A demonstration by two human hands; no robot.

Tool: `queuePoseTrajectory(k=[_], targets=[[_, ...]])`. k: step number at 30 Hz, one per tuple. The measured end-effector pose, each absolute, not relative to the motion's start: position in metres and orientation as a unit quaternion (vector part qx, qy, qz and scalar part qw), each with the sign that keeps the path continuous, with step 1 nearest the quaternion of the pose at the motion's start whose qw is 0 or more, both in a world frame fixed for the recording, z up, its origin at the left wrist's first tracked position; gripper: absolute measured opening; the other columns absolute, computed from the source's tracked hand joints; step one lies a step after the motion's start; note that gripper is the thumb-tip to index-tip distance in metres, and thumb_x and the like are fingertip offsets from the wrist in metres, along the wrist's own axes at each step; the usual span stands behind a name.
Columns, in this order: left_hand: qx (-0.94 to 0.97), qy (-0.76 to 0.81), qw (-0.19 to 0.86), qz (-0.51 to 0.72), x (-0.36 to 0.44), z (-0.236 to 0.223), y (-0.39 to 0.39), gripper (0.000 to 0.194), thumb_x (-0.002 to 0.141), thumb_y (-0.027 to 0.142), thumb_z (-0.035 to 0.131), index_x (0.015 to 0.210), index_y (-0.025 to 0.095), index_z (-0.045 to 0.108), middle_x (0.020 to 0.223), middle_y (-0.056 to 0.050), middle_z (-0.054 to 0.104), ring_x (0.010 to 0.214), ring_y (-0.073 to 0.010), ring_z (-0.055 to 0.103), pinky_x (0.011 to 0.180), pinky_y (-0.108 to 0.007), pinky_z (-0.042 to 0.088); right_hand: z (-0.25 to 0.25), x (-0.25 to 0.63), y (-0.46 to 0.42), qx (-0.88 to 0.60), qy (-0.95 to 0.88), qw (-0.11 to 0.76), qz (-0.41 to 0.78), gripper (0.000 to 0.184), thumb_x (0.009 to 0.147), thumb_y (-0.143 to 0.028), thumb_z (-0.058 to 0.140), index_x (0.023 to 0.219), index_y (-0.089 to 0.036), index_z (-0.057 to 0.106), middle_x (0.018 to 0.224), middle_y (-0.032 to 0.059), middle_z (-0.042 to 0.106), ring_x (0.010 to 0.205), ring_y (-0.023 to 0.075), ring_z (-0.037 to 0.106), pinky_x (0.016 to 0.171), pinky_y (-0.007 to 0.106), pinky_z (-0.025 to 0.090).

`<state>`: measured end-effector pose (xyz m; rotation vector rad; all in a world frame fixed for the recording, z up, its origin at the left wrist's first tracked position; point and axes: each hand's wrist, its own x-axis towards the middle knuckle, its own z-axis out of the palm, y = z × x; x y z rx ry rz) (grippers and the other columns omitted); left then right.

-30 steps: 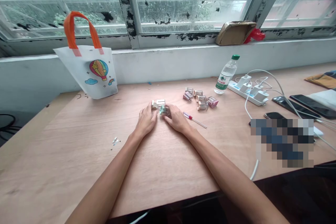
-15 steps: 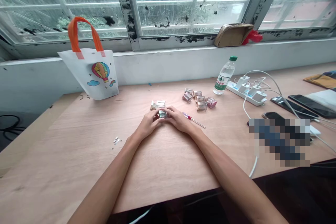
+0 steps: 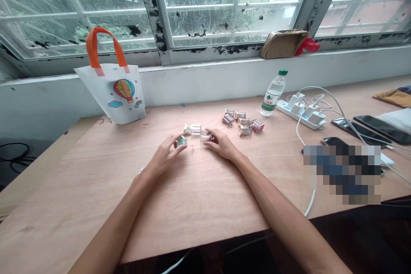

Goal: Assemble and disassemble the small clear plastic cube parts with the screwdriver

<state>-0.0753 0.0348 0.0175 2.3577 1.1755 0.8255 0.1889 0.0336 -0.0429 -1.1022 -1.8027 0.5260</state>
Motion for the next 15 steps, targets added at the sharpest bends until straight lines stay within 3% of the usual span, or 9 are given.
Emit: queuePoseTrajectory(k=[5, 8, 12, 15], targets=[[0.856, 0.474, 0.086, 0.186, -0.142, 0.045, 0.012, 0.051, 0.101, 0.050, 0.045, 0.142, 0.022, 0.053, 0.105, -0.007, 0.064, 0.084, -0.0194, 0.063, 0.080, -0.034, 0.052, -0.042, 0.191, 0.035, -0.457, -0.735, 0.455, 0.208, 0.051, 0.087, -0.022, 0.072, 0.136, -0.018, 0.058, 0.110, 0.0086, 0.065, 0.088, 0.0188, 0.062, 0.085, 0.036, 0.055], [0.883, 0.453, 0.010, 0.126, -0.170, 0.053, 0.001, 0.048, 0.100, 0.047, 0.047, 0.142, 0.025, 0.053, 0.114, -0.010, 0.066, 0.096, -0.0244, 0.064, 0.087, -0.039, 0.050, -0.043, 0.190, 0.033, -0.447, -0.753, 0.439, 0.200, 0.055, 0.088, -0.021, 0.070, 0.141, -0.021, 0.053, 0.114, 0.0082, 0.064, 0.091, 0.0195, 0.063, 0.088, 0.038, 0.055], [0.900, 0.418, -0.074, 0.095, -0.186, 0.054, -0.006, 0.039, 0.099, 0.040, 0.047, 0.133, 0.030, 0.063, 0.118, -0.011, 0.067, 0.105, -0.0287, 0.064, 0.093, -0.045, 0.048, -0.038, 0.178, 0.026, -0.460, -0.781, 0.393, 0.152, 0.058, 0.088, -0.023, 0.071, 0.142, -0.021, 0.051, 0.124, 0.0126, 0.063, 0.114, 0.0278, 0.061, 0.102, 0.048, 0.050], [0.899, 0.409, -0.105, 0.112, -0.190, 0.052, -0.009, 0.038, 0.098, 0.037, 0.046, 0.129, 0.031, 0.065, 0.117, -0.011, 0.067, 0.099, -0.0276, 0.065, 0.089, -0.043, 0.050, -0.017, 0.178, 0.010, -0.489, -0.776, 0.386, 0.104, 0.072, 0.085, -0.034, 0.076, 0.148, -0.020, 0.044, 0.145, 0.0180, 0.051, 0.137, 0.0349, 0.047, 0.112, 0.055, 0.042]])
